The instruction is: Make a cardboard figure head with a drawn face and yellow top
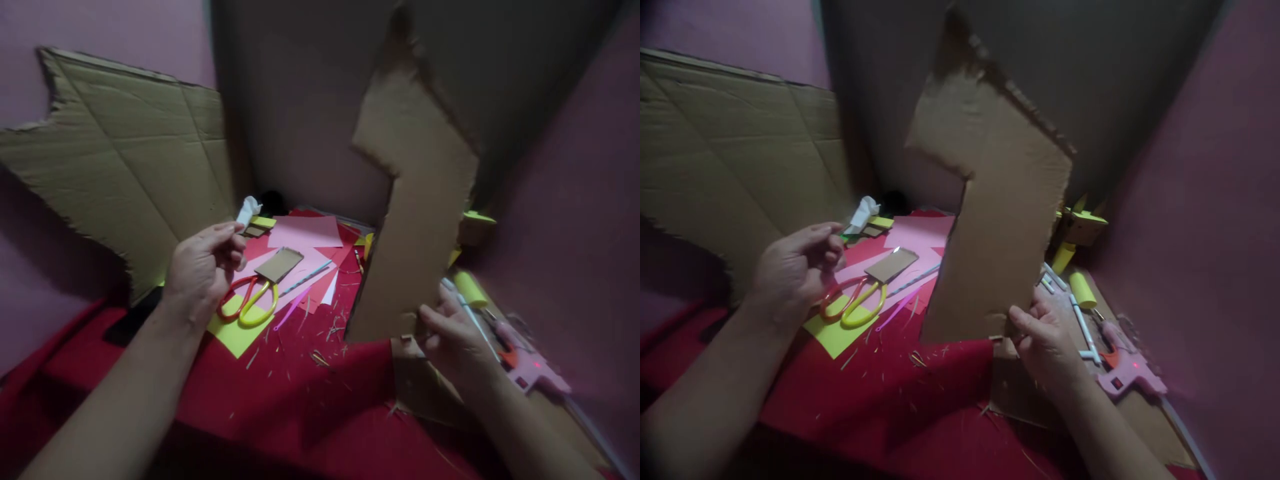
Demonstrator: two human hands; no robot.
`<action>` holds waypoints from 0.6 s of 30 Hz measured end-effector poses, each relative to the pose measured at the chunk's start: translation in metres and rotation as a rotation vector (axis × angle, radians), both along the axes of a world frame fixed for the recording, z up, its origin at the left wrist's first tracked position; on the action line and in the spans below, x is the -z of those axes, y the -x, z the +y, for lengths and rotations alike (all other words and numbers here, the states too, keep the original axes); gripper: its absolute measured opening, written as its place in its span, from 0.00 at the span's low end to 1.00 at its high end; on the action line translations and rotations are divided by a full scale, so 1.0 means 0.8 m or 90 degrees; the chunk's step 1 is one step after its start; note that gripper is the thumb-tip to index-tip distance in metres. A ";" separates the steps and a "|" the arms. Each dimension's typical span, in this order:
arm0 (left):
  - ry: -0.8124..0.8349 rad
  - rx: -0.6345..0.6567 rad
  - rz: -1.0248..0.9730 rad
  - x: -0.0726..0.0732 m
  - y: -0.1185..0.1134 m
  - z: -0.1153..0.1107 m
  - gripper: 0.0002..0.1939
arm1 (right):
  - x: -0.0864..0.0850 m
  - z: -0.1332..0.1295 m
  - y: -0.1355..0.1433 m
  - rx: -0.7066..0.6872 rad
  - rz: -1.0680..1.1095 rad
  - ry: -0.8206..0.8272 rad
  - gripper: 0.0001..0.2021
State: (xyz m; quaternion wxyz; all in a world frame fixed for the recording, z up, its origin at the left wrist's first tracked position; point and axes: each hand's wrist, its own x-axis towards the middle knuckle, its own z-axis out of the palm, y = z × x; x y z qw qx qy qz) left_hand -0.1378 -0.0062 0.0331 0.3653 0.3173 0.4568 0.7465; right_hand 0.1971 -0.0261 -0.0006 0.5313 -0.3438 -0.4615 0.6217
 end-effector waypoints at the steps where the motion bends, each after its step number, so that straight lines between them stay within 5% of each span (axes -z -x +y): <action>1: 0.000 -0.033 -0.003 -0.002 0.009 0.002 0.04 | 0.004 -0.001 0.000 -0.032 -0.010 0.018 0.33; 12: 0.071 -0.287 0.166 0.001 0.100 0.014 0.02 | 0.030 -0.009 0.001 -0.308 -0.077 0.248 0.30; 18: 0.232 -0.272 0.388 0.010 0.142 0.022 0.03 | 0.033 -0.015 -0.007 -0.369 -0.160 0.350 0.32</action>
